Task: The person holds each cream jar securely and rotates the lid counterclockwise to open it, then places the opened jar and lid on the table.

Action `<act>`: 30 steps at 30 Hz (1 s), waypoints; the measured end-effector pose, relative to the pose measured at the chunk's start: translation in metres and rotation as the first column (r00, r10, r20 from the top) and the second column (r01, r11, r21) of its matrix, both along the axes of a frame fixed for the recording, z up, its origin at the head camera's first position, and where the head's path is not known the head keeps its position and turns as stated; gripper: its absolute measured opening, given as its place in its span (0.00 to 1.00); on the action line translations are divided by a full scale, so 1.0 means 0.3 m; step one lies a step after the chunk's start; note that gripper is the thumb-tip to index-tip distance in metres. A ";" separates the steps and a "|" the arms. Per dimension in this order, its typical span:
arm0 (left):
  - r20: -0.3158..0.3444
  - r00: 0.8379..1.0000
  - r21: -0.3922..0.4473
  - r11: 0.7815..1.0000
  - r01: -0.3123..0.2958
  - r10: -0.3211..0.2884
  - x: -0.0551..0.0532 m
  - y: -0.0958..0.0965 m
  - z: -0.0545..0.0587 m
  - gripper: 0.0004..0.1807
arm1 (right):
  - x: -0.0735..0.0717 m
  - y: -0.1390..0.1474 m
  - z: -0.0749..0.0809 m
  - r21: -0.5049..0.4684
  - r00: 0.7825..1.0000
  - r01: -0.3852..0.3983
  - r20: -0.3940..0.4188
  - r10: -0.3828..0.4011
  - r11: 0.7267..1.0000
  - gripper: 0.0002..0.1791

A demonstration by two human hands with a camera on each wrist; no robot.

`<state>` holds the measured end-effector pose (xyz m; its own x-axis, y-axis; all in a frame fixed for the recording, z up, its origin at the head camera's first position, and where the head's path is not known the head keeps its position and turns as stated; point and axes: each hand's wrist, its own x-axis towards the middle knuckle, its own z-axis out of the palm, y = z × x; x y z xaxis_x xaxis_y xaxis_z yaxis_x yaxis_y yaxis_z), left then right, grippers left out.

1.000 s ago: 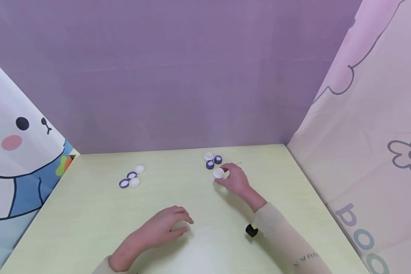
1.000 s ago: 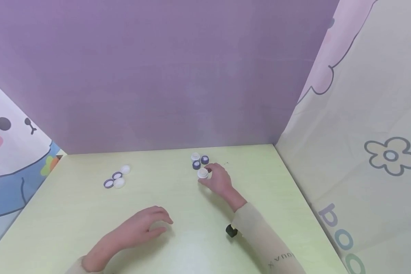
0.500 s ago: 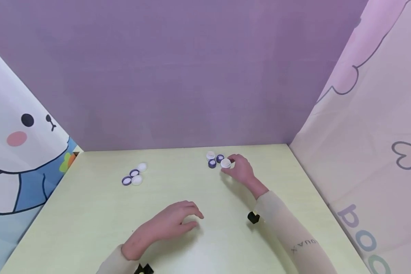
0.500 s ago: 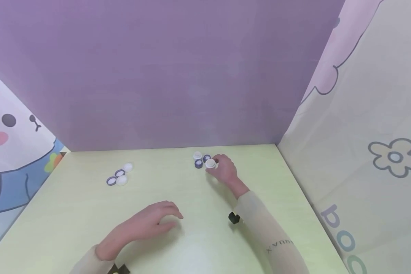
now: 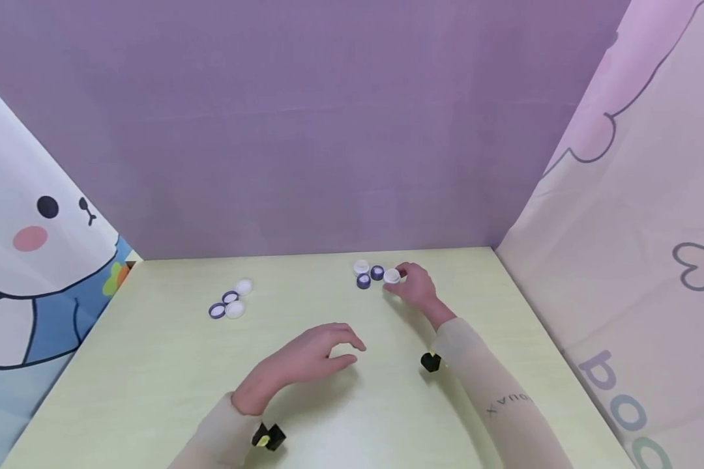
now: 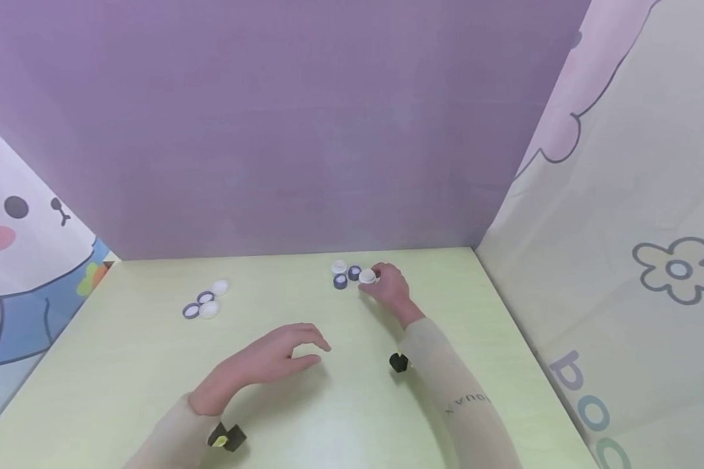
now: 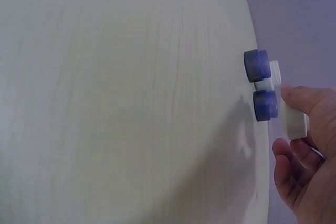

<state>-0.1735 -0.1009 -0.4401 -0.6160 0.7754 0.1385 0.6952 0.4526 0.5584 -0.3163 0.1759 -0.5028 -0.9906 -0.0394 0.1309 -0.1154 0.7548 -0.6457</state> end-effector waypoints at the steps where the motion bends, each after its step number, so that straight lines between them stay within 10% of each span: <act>1: -0.001 1.000 0.002 1.000 0.006 -0.006 -0.004 0.007 0.003 0.12 | -0.002 0.000 -0.002 -0.002 1.000 0.002 0.005 -0.002 1.000 0.27; 30: 0.099 0.994 0.024 0.998 0.053 -0.055 -0.046 0.092 0.041 0.13 | -0.078 0.044 -0.024 0.067 0.993 0.047 0.103 -0.054 0.997 0.27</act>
